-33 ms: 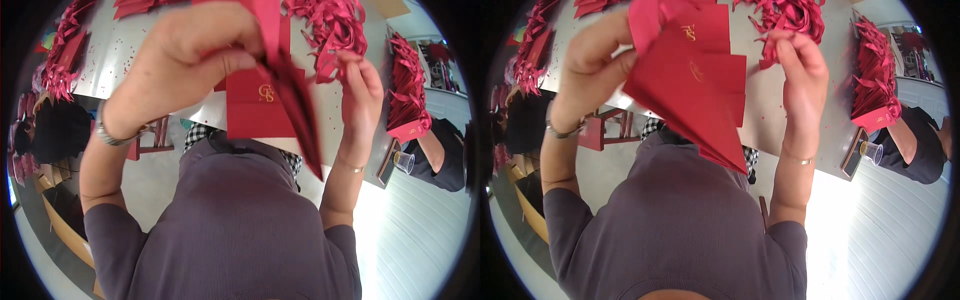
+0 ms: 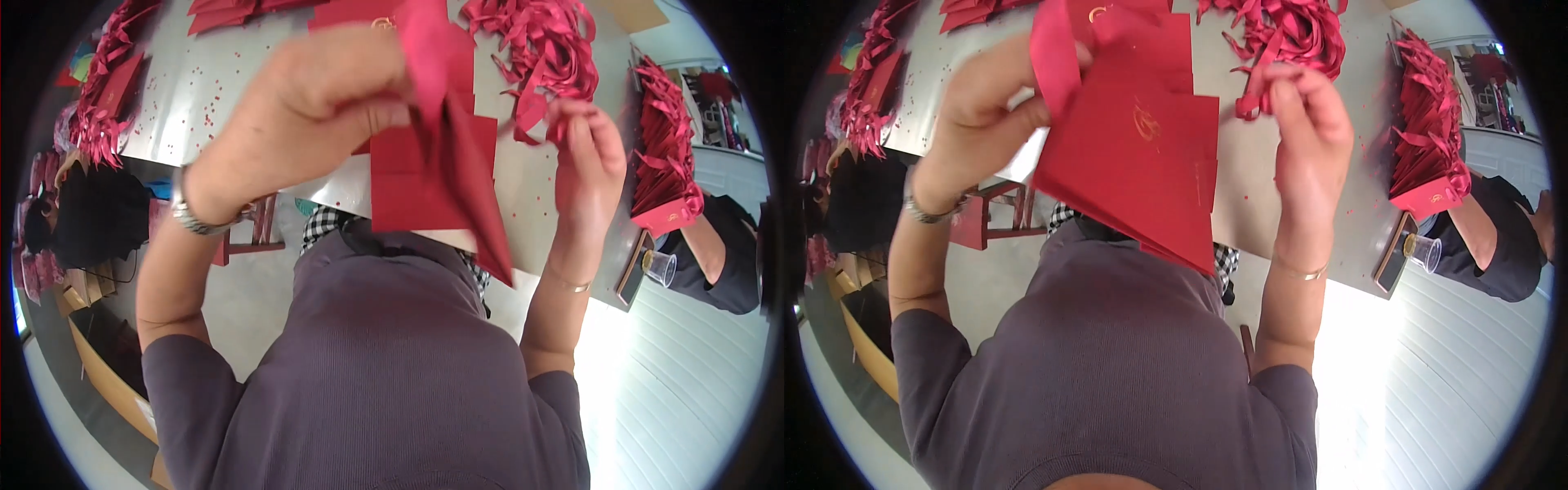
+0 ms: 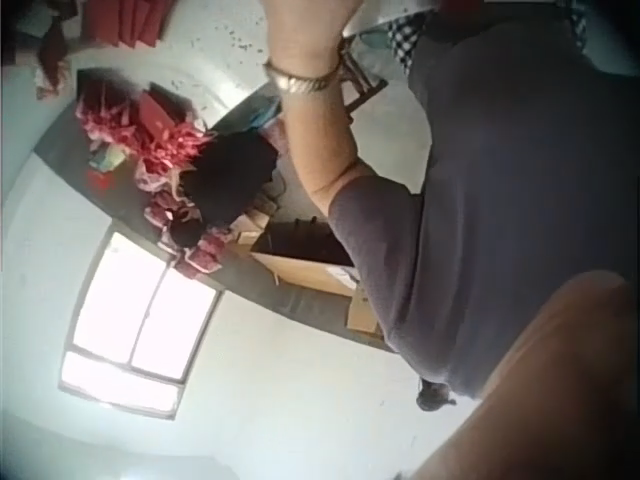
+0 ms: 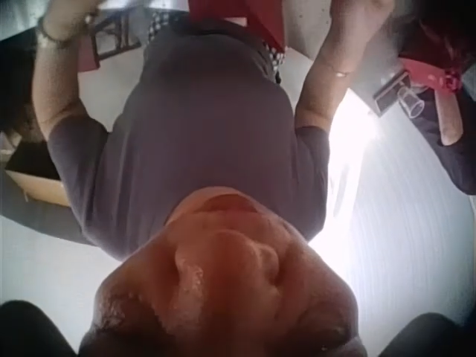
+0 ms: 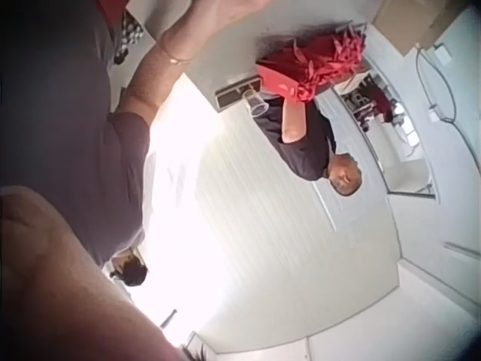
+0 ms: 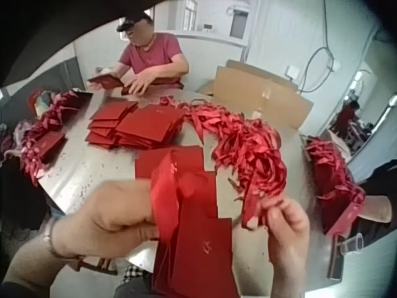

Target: The person assembles gift bags by threading ribbons into the bags to create handles and stacks the bags on the table by hand.

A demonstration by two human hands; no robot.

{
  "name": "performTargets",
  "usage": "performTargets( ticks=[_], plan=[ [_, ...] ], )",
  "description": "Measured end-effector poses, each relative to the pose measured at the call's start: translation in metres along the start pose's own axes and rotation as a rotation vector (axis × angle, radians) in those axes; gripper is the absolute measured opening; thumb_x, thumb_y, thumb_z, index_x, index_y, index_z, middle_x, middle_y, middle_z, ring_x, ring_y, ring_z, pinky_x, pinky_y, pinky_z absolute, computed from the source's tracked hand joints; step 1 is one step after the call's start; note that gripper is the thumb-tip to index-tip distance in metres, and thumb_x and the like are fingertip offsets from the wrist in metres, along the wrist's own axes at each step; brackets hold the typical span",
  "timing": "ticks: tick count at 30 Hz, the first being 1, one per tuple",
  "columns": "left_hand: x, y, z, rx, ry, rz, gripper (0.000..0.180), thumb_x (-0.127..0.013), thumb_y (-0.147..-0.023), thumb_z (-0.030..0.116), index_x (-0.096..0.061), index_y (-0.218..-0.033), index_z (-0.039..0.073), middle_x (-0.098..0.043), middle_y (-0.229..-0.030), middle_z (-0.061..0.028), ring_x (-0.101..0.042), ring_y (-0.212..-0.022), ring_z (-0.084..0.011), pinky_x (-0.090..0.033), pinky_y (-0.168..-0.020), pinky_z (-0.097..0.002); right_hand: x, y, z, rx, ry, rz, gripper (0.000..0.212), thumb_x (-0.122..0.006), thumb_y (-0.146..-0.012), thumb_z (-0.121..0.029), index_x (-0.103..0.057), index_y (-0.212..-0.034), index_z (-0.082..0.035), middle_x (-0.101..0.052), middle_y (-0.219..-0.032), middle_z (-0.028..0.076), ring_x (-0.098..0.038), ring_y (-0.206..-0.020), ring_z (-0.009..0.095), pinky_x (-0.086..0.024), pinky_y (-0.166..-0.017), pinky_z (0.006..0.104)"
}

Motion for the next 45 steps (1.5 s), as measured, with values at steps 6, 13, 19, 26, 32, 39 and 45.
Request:
performTargets(
  ticks=[6, 13, 19, 26, 32, 39, 45],
  plan=[
    [-0.034, 0.051, -0.073, 0.14, -0.233, 0.203, 0.034, -0.056, -0.079, -0.011, -0.064, -0.109, 0.003, -0.064, -0.118, -0.0129, -0.063, -0.103, -0.0256, -0.05, -0.09, -0.0312, -0.049, 0.055, 0.036, -0.036, 0.593, -0.213, 0.021, -0.065, -0.087, -0.006, -0.062, -0.107, -0.002, -0.066, -0.083, 0.01, -0.063, -0.072, 0.018, -0.05, -0.065, 0.0298],
    [-0.055, 0.046, -0.015, 0.405, -0.136, 0.399, 0.024, -0.066, -0.08, 0.003, -0.065, -0.104, 0.003, -0.065, -0.092, -0.0144, -0.064, -0.086, -0.029, -0.051, -0.075, -0.0369, -0.06, 0.075, 0.066, -0.157, 0.51, -0.08, 0.016, -0.068, -0.087, -0.007, -0.06, -0.1, -0.001, -0.067, -0.081, 0.012, -0.065, -0.068, 0.019, -0.051, -0.064, 0.0299],
    [-0.081, 0.027, -0.024, 0.531, -0.346, 0.137, 0.03, -0.075, -0.075, 0.016, -0.066, -0.1, 0.002, -0.06, -0.085, -0.0135, -0.059, -0.084, -0.0324, -0.049, -0.075, -0.0405, -0.059, 0.088, 0.045, -0.241, 0.389, -0.212, 0.015, -0.067, -0.087, -0.005, -0.063, -0.1, 0.001, -0.066, -0.083, 0.01, -0.063, -0.074, 0.015, -0.051, -0.066, 0.0263],
    [-0.085, 0.019, -0.017, 0.474, -0.264, 0.256, 0.028, -0.077, -0.071, 0.011, -0.066, -0.095, 0.002, -0.062, -0.09, -0.0114, -0.059, -0.085, -0.0308, -0.049, -0.074, -0.0398, -0.05, 0.052, 0.025, 0.053, 0.618, -0.159, 0.009, -0.068, -0.081, 0.0, -0.065, -0.09, -0.001, -0.066, -0.082, 0.012, -0.064, -0.07, 0.025, -0.05, -0.063, 0.032],
    [-0.086, 0.012, -0.013, 0.47, -0.228, 0.305, 0.028, -0.076, -0.071, 0.008, -0.065, -0.096, 0.005, -0.063, -0.084, -0.0102, -0.06, -0.083, -0.0299, -0.049, -0.072, -0.0395, -0.06, 0.032, 0.031, 0.149, 0.79, -0.193, 0.009, -0.069, -0.08, -0.002, -0.064, -0.088, -0.001, -0.066, -0.08, 0.012, -0.065, -0.071, 0.027, -0.051, -0.064, 0.0337],
    [-0.074, 0.009, -0.013, 0.809, 0.242, 0.138, 0.031, -0.071, -0.078, 0.002, -0.062, -0.108, 0.001, -0.067, -0.091, -0.0113, -0.065, -0.084, -0.0203, -0.051, -0.076, -0.0304, -0.058, 0.03, 0.041, 0.055, 0.684, -0.143, 0.009, -0.069, -0.081, -0.001, -0.065, -0.089, -0.001, -0.066, -0.08, 0.011, -0.064, -0.07, 0.026, -0.05, -0.063, 0.0329],
    [-0.074, 0.015, -0.014, 0.9, 0.265, 0.227, 0.03, -0.069, -0.079, 0.003, -0.063, -0.108, -0.003, -0.069, -0.085, -0.015, -0.068, -0.074, -0.0244, -0.053, -0.069, -0.0334, -0.057, 0.04, 0.053, -0.071, 0.562, -0.077, 0.009, -0.069, -0.081, 0.0, -0.065, -0.09, -0.001, -0.065, -0.078, 0.011, -0.063, -0.069, 0.023, -0.049, -0.062, 0.0304]
  ],
)
Point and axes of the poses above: each hand's wrist, its own y-axis away from the middle knuckle, its own x-axis out of the back of the hand, z = x × y, the point moved 1 cm from there along -y, towards the middle knuckle
